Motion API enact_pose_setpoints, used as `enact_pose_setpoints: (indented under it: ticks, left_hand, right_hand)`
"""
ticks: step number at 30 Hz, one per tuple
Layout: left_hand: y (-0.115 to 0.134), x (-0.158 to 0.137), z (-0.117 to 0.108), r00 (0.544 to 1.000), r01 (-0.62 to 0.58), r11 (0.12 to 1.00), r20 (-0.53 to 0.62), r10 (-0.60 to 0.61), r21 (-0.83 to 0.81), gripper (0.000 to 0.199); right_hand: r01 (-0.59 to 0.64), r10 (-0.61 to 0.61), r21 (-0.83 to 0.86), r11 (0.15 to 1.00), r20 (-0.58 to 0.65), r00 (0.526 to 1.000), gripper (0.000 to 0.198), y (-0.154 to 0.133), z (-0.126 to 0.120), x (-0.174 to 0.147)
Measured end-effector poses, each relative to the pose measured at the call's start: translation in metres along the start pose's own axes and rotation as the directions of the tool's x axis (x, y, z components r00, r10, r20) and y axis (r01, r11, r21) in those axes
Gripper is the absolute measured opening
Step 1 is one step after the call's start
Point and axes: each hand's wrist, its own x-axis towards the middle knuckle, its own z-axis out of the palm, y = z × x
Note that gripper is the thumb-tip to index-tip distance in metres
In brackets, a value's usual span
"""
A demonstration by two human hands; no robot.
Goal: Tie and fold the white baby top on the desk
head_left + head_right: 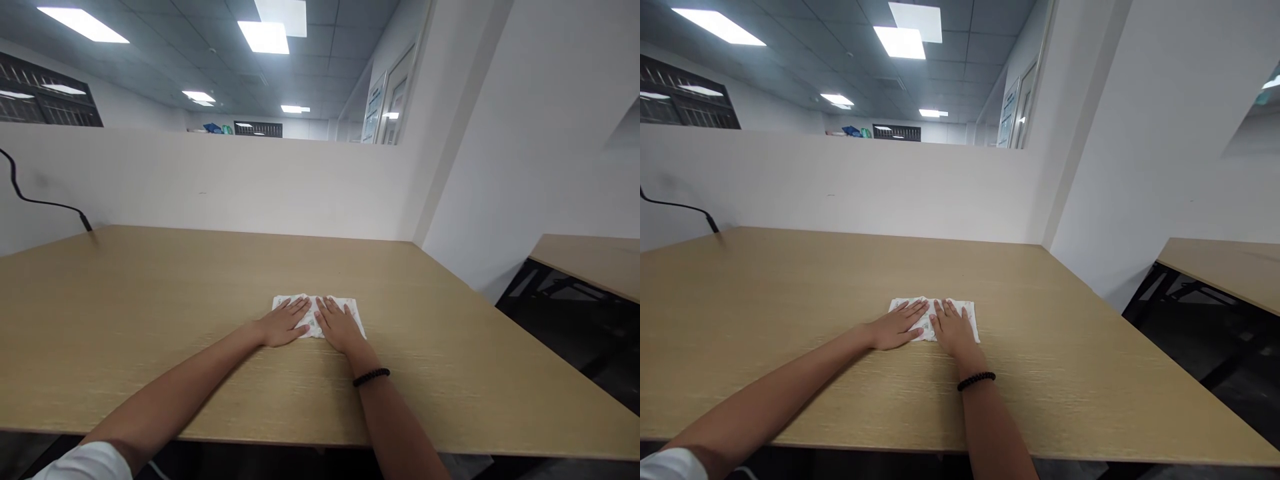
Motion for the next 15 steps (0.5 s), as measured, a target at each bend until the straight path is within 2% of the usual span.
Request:
enact_pose_setpoints:
  ticks: [4, 7, 11, 15]
  left_hand:
    - [0.0, -0.001, -0.005, 1.0, 0.0, 1.0, 0.015, 0.0, 0.002, 0.074]
    - [0.003, -0.004, -0.008, 1.0, -0.015, 1.0, 0.011, 0.015, 0.001, 0.072]
    - [0.008, -0.006, -0.01, 0.999, -0.038, 0.999, -0.019, 0.038, 0.004, 0.064]
    - [0.009, -0.007, -0.011, 0.998, -0.047, 0.999, -0.05, 0.046, -0.007, 0.058]
  right_hand:
    - [0.024, -0.024, 0.052, 0.998, -0.014, 1.0, 0.051, 0.004, -0.001, 0.0]
    - [0.036, -0.027, 0.157, 0.987, -0.057, 0.998, 0.048, 0.011, -0.002, 0.003]
    - [0.04, 0.014, 0.327, 0.944, -0.161, 0.987, 0.036, 0.021, 0.001, 0.01]
    - [0.03, 0.05, 0.373, 0.927, -0.204, 0.978, 0.027, 0.025, 0.007, 0.015]
